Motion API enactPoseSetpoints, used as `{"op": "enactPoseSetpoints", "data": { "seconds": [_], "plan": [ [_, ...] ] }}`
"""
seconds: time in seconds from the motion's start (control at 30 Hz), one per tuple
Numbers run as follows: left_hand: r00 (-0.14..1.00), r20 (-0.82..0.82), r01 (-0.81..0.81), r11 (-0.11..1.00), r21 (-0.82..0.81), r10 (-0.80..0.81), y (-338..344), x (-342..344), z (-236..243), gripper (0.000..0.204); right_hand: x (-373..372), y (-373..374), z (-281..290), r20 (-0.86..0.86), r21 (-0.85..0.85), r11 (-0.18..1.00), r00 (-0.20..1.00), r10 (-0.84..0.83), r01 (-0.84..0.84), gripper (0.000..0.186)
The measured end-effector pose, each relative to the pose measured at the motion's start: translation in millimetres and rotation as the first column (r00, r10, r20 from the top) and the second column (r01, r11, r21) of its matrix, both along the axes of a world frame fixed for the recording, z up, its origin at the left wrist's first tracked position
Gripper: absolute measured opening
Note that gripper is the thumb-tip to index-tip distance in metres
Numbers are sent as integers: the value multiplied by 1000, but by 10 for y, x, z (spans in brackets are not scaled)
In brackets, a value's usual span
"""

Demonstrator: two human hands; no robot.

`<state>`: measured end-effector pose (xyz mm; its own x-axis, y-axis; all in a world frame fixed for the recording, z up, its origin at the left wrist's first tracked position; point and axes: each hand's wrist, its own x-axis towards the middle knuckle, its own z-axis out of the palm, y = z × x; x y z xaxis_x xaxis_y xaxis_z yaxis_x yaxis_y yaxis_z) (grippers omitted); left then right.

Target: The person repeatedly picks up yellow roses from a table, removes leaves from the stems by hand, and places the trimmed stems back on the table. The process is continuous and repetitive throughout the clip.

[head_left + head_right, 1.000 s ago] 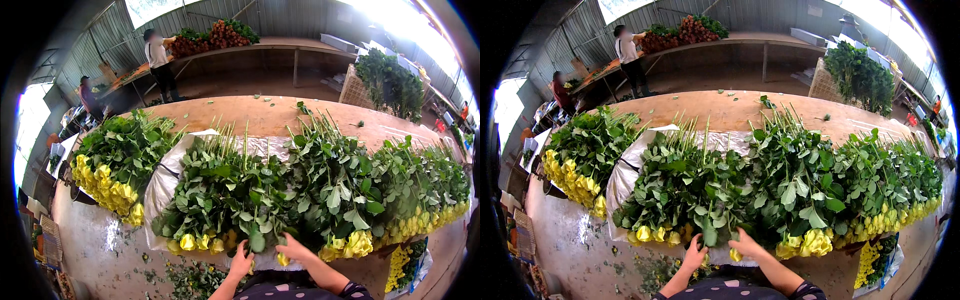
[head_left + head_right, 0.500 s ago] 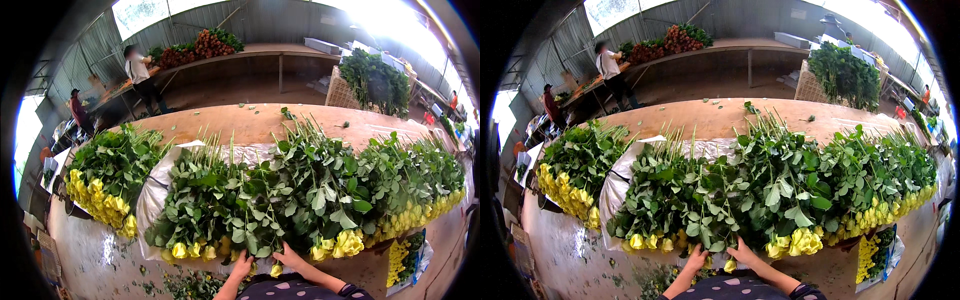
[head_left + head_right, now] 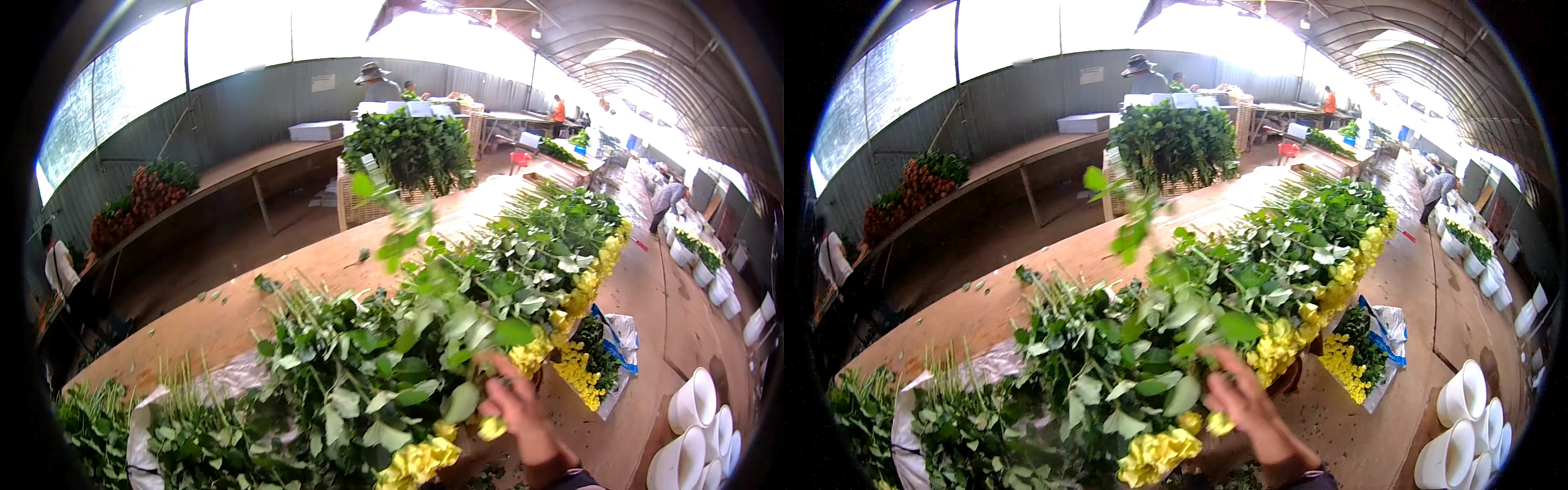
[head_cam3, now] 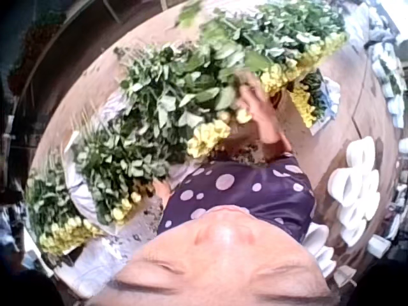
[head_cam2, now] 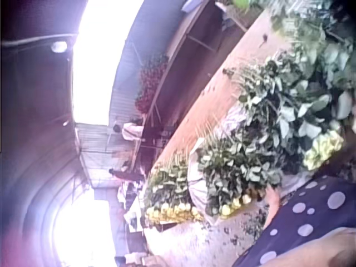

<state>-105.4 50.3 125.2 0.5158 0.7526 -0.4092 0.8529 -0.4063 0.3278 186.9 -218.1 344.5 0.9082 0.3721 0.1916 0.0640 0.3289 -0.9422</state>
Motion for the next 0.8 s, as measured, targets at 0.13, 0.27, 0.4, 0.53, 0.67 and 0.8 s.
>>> {"op": "enactPoseSetpoints", "data": {
  "seconds": [0.13,0.27,0.4,0.53,0.67,0.8],
  "plan": [
    [999,29,-12,995,-95,15,-38,153,-28,51,701,-1037,353,274,-377,774,860,-431,508,37],
    [956,225,-173,981,-90,190,-65,-118,-63,50,1802,-1897,608,408,-533,586,792,-454,610,37],
    [901,405,-73,976,-206,152,221,-118,-684,48,3284,-3816,1016,907,-375,-639,408,-104,672,36],
    [802,503,-267,946,-182,323,107,137,-33,46,3548,-3230,745,960,-248,-59,237,-152,967,46],
    [417,520,-290,652,-701,745,-25,237,383,49,970,-673,478,616,-582,785,746,253,213,35],
    [555,468,-322,697,-641,687,-182,184,636,47,-743,1077,-476,152,-696,362,366,918,-620,30]
  ]
}}
